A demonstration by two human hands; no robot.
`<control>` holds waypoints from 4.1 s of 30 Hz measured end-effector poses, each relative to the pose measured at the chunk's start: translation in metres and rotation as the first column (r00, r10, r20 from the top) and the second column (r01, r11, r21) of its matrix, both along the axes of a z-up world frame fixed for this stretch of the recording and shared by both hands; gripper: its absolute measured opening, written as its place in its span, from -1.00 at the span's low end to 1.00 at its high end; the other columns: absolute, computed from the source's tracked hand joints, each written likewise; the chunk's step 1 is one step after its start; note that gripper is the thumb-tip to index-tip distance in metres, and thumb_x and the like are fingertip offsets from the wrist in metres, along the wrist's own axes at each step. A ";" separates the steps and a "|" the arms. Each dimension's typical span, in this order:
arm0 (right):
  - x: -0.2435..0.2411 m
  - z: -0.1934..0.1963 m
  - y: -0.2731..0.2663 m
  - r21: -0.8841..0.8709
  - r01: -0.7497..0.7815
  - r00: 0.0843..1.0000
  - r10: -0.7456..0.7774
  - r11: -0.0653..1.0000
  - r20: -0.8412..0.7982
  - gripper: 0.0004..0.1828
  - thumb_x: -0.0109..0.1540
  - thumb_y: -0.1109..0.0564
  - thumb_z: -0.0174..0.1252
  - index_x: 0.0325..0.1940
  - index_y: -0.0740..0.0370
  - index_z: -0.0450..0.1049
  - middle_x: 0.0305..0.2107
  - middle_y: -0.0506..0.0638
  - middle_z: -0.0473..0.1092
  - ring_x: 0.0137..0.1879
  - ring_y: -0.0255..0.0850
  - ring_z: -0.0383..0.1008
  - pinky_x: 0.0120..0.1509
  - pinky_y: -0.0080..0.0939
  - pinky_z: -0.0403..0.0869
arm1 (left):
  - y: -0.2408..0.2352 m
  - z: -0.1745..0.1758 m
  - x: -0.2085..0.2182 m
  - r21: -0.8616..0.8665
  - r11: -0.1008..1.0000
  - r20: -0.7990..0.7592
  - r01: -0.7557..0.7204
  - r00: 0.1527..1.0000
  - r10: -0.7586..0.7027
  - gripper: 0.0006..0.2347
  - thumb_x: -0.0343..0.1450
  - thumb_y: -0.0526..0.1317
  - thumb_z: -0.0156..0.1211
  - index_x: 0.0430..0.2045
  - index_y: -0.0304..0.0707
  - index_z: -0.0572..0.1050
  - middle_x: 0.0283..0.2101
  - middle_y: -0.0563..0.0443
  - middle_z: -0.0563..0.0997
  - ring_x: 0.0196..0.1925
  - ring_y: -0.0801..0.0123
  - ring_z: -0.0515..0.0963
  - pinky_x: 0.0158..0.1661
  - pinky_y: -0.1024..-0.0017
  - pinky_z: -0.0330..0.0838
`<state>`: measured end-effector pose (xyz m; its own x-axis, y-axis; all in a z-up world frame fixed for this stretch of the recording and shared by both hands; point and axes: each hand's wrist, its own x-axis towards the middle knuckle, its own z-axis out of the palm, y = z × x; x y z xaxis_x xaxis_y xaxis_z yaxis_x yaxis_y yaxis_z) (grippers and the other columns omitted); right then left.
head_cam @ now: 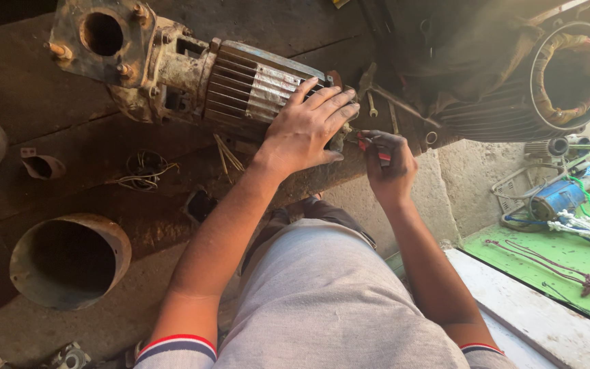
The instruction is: The person uses pliers to repeatedly tap and adjust a component on the end of an electric motor. They then rotate the motor and continue tapping with the pliers before setting the tool down and handling the motor by hand.
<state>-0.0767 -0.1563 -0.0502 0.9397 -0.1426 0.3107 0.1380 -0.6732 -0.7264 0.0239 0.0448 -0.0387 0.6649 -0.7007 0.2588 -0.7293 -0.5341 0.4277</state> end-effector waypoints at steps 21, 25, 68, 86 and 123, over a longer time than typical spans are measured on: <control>0.004 0.004 0.012 -0.228 -0.119 0.980 0.151 0.966 0.127 -0.81 0.22 0.43 0.28 -0.15 0.28 0.48 -0.11 0.08 0.55 -0.02 -0.05 0.60 0.06 -0.15 0.56 | 0.002 -0.007 -0.002 -0.006 1.000 0.018 -0.011 1.000 0.012 -0.16 0.10 0.13 0.55 0.31 -0.10 0.35 0.38 0.03 0.39 0.40 0.25 0.34 0.44 0.08 -0.01; 0.004 0.005 0.010 -0.277 -0.173 0.966 0.218 0.945 0.142 -0.80 0.20 0.42 0.30 -0.16 0.29 0.50 -0.12 0.08 0.55 0.00 -0.02 0.59 0.08 -0.13 0.55 | 0.001 -0.007 -0.002 0.021 1.000 0.023 -0.010 1.000 0.010 -0.12 0.09 0.14 0.55 0.33 -0.10 0.31 0.38 0.03 0.38 0.39 0.25 0.34 0.44 0.09 -0.01; 0.016 0.033 0.020 -0.678 -0.302 0.934 0.350 0.670 -0.071 -0.80 0.26 0.27 0.25 -0.01 0.24 0.54 -0.07 0.03 0.54 -0.01 -0.06 0.54 0.04 -0.09 0.52 | 0.000 -0.018 -0.004 -0.002 1.000 0.091 -0.021 0.996 0.021 -0.12 0.08 0.07 0.60 0.34 -0.08 0.31 0.37 0.03 0.41 0.36 0.25 0.39 0.44 0.13 0.00; 0.040 0.046 -0.012 -0.935 -0.328 0.745 0.646 0.138 -0.166 -0.75 0.23 0.08 0.32 0.00 -0.12 0.62 0.00 -0.20 0.44 0.09 -0.28 0.37 0.02 -0.25 0.48 | 0.003 -0.012 -0.004 -0.036 0.999 0.046 -0.014 0.999 0.016 -0.11 0.06 0.14 0.58 0.32 -0.07 0.32 0.35 0.01 0.41 0.35 0.24 0.38 0.43 0.11 0.00; 0.013 0.017 0.049 -0.406 0.096 0.976 -0.166 0.909 -0.141 -0.81 0.24 0.09 0.25 -0.20 0.23 0.42 -0.30 0.17 0.48 -0.19 0.23 0.51 -0.17 0.16 0.44 | 0.006 -0.005 -0.008 -0.013 1.000 0.106 -0.017 0.994 0.018 -0.20 0.11 -0.03 0.57 0.31 0.00 0.33 0.33 0.07 0.46 0.35 0.34 0.41 0.44 0.13 -0.01</control>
<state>-0.0641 -0.1068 -0.0332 0.9642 -0.1665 0.2063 -0.0716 -0.9127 -0.4023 0.0162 0.0512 -0.0441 0.6453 -0.6859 0.3363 -0.7614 -0.5424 0.3549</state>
